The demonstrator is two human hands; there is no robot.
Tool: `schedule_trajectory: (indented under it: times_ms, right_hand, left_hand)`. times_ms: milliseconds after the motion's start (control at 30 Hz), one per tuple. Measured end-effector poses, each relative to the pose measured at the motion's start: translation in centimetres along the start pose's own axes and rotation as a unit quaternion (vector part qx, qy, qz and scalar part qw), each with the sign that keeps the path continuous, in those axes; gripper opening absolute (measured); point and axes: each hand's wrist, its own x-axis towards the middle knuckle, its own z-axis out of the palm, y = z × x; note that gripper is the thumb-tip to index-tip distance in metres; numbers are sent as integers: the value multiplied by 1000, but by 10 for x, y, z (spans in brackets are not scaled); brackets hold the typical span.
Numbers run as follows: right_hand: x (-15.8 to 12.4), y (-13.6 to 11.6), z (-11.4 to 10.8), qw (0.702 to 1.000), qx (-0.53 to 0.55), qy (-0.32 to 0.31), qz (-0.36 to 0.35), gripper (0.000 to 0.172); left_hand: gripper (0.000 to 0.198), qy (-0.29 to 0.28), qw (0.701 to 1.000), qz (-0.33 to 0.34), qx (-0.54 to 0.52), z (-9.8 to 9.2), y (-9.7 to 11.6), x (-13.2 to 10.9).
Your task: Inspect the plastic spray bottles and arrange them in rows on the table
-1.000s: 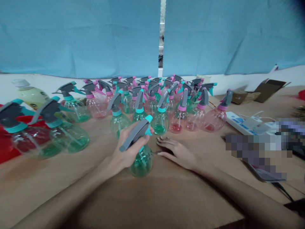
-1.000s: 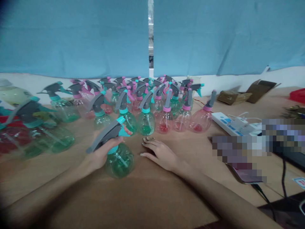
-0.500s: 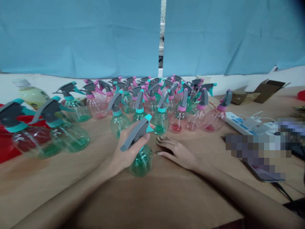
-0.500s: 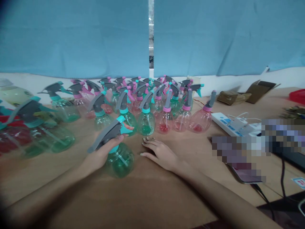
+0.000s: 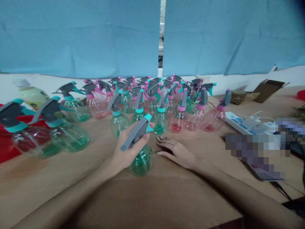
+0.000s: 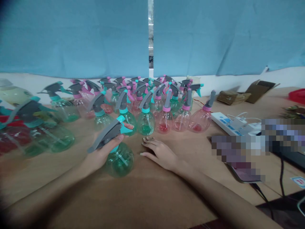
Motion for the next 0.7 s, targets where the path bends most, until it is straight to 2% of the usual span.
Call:
schedule_trajectory:
  times_ms: [700]
  right_hand:
    - [0,0,0,1000,10,4,0,49]
  left_hand:
    - [21,-7,1000,9,-1,0,2,1]
